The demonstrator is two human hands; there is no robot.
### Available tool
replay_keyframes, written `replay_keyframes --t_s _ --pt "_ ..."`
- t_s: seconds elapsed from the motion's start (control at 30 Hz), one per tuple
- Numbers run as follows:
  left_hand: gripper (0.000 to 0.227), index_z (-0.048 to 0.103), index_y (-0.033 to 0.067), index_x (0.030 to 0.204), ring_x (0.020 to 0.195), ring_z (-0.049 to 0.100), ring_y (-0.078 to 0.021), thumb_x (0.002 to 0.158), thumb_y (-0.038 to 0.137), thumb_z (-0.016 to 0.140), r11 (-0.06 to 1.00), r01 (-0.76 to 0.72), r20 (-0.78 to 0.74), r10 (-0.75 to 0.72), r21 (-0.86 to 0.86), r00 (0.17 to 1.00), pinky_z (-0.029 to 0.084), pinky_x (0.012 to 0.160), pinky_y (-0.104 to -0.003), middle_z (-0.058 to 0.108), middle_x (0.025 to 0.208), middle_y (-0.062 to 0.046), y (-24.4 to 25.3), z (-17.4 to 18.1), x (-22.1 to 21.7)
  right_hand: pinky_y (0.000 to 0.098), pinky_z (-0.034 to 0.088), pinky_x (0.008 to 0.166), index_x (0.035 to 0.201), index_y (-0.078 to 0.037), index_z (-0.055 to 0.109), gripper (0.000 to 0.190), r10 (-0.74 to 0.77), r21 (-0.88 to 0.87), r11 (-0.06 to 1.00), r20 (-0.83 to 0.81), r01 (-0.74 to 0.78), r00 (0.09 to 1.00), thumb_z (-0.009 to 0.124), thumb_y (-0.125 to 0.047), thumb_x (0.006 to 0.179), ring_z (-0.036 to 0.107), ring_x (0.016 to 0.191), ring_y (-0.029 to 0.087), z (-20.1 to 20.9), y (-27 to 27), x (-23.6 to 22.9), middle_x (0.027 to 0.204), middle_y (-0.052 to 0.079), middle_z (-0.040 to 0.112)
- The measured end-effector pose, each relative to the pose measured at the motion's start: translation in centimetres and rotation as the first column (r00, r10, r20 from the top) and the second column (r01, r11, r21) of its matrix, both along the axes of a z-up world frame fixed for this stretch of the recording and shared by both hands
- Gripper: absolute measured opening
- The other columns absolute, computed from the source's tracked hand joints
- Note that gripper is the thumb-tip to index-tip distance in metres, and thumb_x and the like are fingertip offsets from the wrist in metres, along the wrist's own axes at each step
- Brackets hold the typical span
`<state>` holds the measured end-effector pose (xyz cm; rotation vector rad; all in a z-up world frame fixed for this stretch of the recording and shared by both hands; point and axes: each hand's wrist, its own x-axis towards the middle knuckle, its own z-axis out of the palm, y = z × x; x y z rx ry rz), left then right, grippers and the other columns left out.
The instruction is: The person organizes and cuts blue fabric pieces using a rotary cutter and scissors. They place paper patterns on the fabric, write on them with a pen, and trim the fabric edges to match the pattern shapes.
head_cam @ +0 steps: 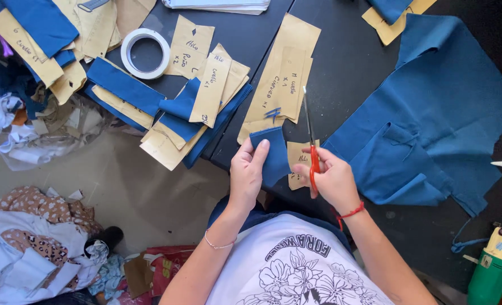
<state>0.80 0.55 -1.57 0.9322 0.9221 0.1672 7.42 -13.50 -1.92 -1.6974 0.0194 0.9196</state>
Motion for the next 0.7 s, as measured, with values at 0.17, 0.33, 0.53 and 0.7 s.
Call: replay_keyframes --t_s 0.17,0.33,0.53,0.7 --pt "0.033 0.049 0.0047 0.114 0.076 0.063 -0.0186 0.089 0.026 0.044 0.988 0.136 -0.041 -0.14 -0.078 0.989 0.054 0.066 -0.035 0.062 0.081 -0.013 -0.4 -6.4 -1.8 0.0294 0.05 0.061 0.119 0.0 0.047 0.05 0.288 -0.527 0.847 0.356 -0.063 0.889 0.061 -0.011 0.072 0.064 0.06 0.02 -2.8 -0.6 3.1 0.074 0.013 0.064" --pt "0.037 0.048 0.0007 0.114 0.086 0.062 -0.0219 0.08 0.013 0.057 0.981 0.167 0.026 -0.165 -0.095 0.986 0.052 0.071 -0.036 0.062 0.096 -0.016 0.6 -0.1 0.9 0.0255 0.05 0.054 0.117 0.002 0.049 0.044 0.196 -0.454 0.89 0.303 -0.039 0.933 0.057 -0.005 0.074 0.061 0.05 0.016 -3.6 -0.4 3.3 0.074 0.013 0.064" --pt "0.031 0.051 -0.0003 0.107 0.086 0.062 -0.0247 0.08 0.014 0.057 0.964 0.18 0.032 -0.177 -0.197 0.984 0.053 0.067 -0.038 0.062 0.1 -0.016 1.3 0.9 2.5 0.0305 0.051 0.057 0.114 -0.012 0.058 0.038 0.466 -0.639 0.768 0.503 -0.05 0.728 0.062 -0.014 0.076 0.062 0.067 0.021 -5.8 -1.8 2.8 0.078 0.007 0.063" --pt "0.031 0.055 0.0165 0.112 0.098 0.058 -0.02 0.085 0.03 0.05 0.819 0.547 -0.169 -0.522 0.176 0.836 0.047 0.082 -0.04 0.063 0.1 -0.005 1.8 0.7 3.6 0.0286 0.051 0.062 0.113 -0.022 0.057 0.032 0.627 -0.726 0.655 0.369 -0.209 0.686 0.057 -0.026 0.081 0.061 0.078 0.017 -4.2 -1.9 4.0 0.085 -0.001 0.061"
